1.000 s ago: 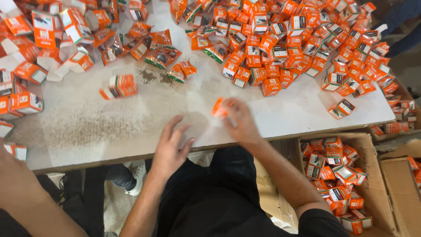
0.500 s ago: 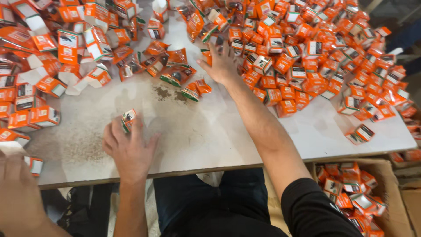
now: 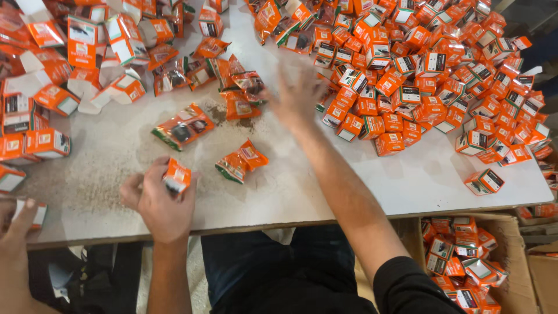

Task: The person packs small orange product boxes at a work table. They pick up a plastic-wrapped item, place it into an open orange carton, fold the carton flaps closed, and set the finished box aside, repeating the cycle continuously while other workers pack alongside.

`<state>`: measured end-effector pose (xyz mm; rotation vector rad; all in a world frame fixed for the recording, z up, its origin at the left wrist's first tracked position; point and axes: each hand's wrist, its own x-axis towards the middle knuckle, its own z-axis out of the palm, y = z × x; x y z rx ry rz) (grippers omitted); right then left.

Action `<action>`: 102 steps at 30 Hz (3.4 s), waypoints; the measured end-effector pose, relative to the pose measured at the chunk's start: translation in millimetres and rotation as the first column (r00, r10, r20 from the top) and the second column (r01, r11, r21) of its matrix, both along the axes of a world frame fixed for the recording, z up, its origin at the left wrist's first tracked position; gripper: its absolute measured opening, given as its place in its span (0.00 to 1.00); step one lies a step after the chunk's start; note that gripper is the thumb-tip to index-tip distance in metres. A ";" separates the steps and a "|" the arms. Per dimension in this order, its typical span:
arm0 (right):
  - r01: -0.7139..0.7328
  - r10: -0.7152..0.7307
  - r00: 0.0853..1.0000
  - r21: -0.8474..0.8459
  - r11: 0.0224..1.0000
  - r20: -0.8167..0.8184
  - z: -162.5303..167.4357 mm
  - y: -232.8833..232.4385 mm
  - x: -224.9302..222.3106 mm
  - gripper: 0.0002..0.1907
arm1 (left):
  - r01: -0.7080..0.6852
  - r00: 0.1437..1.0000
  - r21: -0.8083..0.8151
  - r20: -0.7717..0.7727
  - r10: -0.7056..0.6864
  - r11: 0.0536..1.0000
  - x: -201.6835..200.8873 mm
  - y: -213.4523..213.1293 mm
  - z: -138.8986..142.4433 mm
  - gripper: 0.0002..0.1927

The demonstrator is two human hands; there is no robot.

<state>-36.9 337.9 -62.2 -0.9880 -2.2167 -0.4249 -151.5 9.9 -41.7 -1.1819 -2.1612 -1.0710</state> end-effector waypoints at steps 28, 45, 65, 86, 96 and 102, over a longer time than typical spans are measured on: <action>-0.582 0.071 0.763 -0.634 0.509 -0.642 4.2 -168.0 213.2 0.09 | 0.709 0.691 0.100 0.106 -0.716 0.699 152.6 27.8 -13.1 0.29; -0.522 0.250 0.835 -0.562 0.642 -0.491 27.6 -176.0 196.4 0.08 | 0.549 0.832 -0.017 -0.077 -0.549 0.835 146.0 29.1 -5.1 0.21; -0.673 0.313 0.689 -0.415 0.612 -0.654 28.7 -184.0 231.2 0.21 | 0.652 0.712 -0.049 0.383 -0.589 0.757 153.5 40.8 2.7 0.41; -0.637 0.670 0.742 -0.304 0.709 0.007 56.7 -167.1 213.5 0.21 | 0.639 0.753 0.036 0.175 -0.634 0.769 164.6 40.8 3.3 0.32; -0.568 0.516 0.820 -0.230 0.790 -0.249 33.5 -178.1 197.5 0.07 | 0.561 0.810 0.042 0.176 -0.559 0.826 169.0 34.8 -4.0 0.29; -0.519 0.473 0.852 -0.242 0.819 -0.226 34.1 -177.6 194.9 0.06 | 0.523 0.852 0.133 -0.067 -0.519 0.842 172.0 31.0 -3.3 0.24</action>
